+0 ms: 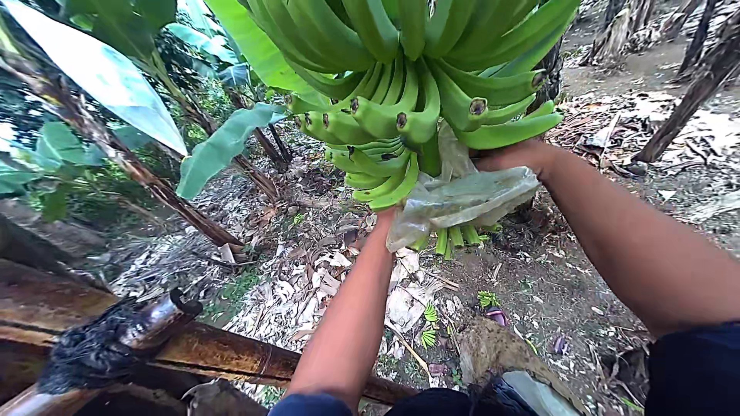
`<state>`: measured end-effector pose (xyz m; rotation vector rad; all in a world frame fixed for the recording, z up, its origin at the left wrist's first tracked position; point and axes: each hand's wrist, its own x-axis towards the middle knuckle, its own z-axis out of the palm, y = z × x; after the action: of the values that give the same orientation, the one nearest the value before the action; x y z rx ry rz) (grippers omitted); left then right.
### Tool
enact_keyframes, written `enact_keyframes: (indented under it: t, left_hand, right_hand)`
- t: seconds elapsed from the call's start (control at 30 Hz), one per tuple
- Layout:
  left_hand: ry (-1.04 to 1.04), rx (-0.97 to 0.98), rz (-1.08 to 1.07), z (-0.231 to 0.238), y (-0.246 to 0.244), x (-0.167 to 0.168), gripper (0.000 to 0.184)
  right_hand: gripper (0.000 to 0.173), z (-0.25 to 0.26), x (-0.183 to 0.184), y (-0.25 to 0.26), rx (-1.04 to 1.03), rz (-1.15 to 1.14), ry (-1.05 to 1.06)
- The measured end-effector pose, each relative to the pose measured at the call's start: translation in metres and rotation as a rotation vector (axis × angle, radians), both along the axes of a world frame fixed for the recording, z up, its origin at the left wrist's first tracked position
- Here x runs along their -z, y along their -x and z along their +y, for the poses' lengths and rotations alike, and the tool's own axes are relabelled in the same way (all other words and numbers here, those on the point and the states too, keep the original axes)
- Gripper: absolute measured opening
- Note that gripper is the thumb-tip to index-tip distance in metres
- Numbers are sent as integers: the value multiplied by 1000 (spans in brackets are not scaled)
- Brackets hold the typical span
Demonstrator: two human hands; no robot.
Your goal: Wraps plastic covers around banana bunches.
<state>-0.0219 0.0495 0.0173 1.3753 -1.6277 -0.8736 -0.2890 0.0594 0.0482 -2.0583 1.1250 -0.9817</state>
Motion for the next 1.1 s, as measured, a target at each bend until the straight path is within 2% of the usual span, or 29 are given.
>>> enact_keyframes:
  t: [0.07, 0.13, 0.2, 0.27, 0.33, 0.37, 0.43, 0.47, 0.53, 0.6, 0.67, 0.8, 0.93, 1.03, 1.1]
  left_hand:
    - [9, 110, 59, -16, -10, -5, 34]
    - [-86, 205, 390, -20, -17, -11, 22]
    - [-159, 250, 684, -6, -18, -11, 20]
    - [-177, 172, 860, 18, -20, -6, 17]
    - [-176, 128, 956, 34, -39, 16, 29]
    - [-135, 50, 968, 43, -44, 26, 34]
    - [-107, -124, 945, 62, -44, 42, 26]
    - [-101, -151, 927, 71, -42, 49, 21]
    - [-65, -65, 858, 89, -40, 62, 19]
    - [-13, 94, 746, 105, -43, 75, 22]
    - [2, 231, 636, 117, -45, 86, 22]
    - [-92, 401, 464, 137, -55, 101, 20]
    - [-165, 509, 351, 146, -67, 104, 19]
    - [-221, 575, 190, 150, -75, 97, 18]
    - [-236, 670, 45, 155, -77, 90, 17]
  right_hand:
    - [22, 8, 5, 1, -173, -235, -67]
    - [38, 18, 8, 14, -313, -429, -59]
    - [59, 48, 14, 38, -216, -452, -38]
    - [51, 90, 28, 60, 69, -401, -83]
    - [31, 130, 79, 79, 257, -249, -285]
    - [26, 150, 116, 84, 232, -120, -480]
    - [28, 202, 190, 64, 191, 139, -924]
    - [32, 231, 222, 40, 172, 227, -1114]
    - [45, 272, 287, -9, 152, 332, -1247]
    - [53, 284, 316, -46, 211, 453, -1135]
    - [56, 285, 320, -63, 269, 472, -953]
    - [60, 285, 317, -94, 346, 343, -817]
    - [56, 284, 322, -99, 367, 532, -720]
    - [49, 276, 290, -72, 210, 501, -697]
    - [46, 271, 244, -58, 198, 442, -635]
